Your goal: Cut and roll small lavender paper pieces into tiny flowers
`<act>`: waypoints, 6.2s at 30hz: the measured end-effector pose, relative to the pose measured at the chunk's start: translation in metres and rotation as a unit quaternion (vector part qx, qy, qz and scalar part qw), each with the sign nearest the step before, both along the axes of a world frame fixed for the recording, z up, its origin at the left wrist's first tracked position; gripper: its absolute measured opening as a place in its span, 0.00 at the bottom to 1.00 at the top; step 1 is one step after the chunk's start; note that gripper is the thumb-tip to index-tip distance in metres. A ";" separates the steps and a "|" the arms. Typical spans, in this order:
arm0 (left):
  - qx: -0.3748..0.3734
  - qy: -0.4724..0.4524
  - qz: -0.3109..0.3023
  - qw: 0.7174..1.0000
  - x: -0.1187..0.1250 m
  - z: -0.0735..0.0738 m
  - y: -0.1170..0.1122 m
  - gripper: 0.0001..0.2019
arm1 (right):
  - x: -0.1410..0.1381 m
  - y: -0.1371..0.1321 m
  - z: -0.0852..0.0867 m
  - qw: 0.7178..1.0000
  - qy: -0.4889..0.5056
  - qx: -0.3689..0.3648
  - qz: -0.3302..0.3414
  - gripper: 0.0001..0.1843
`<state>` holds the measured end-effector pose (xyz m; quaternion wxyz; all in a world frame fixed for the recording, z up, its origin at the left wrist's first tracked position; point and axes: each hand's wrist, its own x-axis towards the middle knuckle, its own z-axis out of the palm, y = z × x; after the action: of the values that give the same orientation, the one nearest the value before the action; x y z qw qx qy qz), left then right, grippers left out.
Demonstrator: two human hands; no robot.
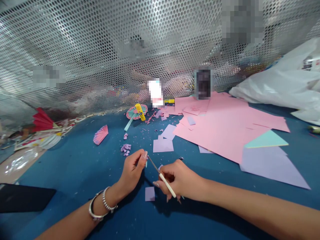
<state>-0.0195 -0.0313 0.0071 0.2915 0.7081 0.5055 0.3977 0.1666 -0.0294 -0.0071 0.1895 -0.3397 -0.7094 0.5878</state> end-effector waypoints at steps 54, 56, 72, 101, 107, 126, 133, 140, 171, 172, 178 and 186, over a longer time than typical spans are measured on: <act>0.080 0.041 -0.077 0.993 -0.002 -0.005 0.001 0.12 | 0.032 0.024 0.045 0.882 -0.272 0.368 0.113 0.13; 0.086 0.043 -0.076 0.992 -0.002 -0.005 0.001 0.12 | 0.031 0.023 0.044 0.879 -0.278 0.370 0.112 0.13; 0.091 0.059 -0.097 0.989 -0.002 -0.004 0.000 0.12 | 0.030 0.021 0.043 0.853 -0.277 0.430 0.106 0.11; 0.088 0.018 -0.080 0.993 -0.001 -0.005 -0.003 0.13 | 0.024 0.020 0.029 0.870 -0.247 0.413 0.109 0.08; 0.086 0.018 -0.075 0.993 -0.001 -0.005 -0.003 0.13 | 0.025 0.020 0.025 0.860 -0.248 0.436 0.088 0.07; 0.047 0.004 -0.028 0.999 0.001 -0.003 -0.002 0.15 | 0.057 0.037 0.049 0.880 -0.269 0.371 0.120 0.37; 0.059 0.023 -0.044 0.997 0.002 -0.002 -0.004 0.14 | 0.032 0.029 0.046 0.857 -0.262 0.443 0.023 0.16; 0.129 0.092 -0.081 0.984 0.002 -0.005 -0.009 0.11 | 0.003 0.014 0.026 0.983 -0.061 0.171 0.018 0.21; -0.148 -0.040 -0.132 0.979 0.016 0.003 -0.016 0.16 | 0.004 0.009 0.006 0.974 -0.004 0.223 0.034 0.14; -0.157 -0.044 -0.132 0.978 0.016 0.003 -0.015 0.16 | 0.004 0.009 0.006 0.974 -0.007 0.226 0.027 0.13; -0.175 -0.050 -0.141 0.973 0.015 0.006 -0.014 0.16 | 0.006 0.009 0.012 0.980 0.051 0.188 0.047 0.19; -0.167 -0.060 -0.157 0.972 0.014 0.004 -0.014 0.17 | 0.008 0.010 0.017 0.985 0.080 0.135 0.078 0.23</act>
<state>-0.0059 -0.0457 0.0113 0.4938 0.6952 0.4287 0.2986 0.1747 -0.0191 0.0097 0.2432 -0.2065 -0.7889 0.5252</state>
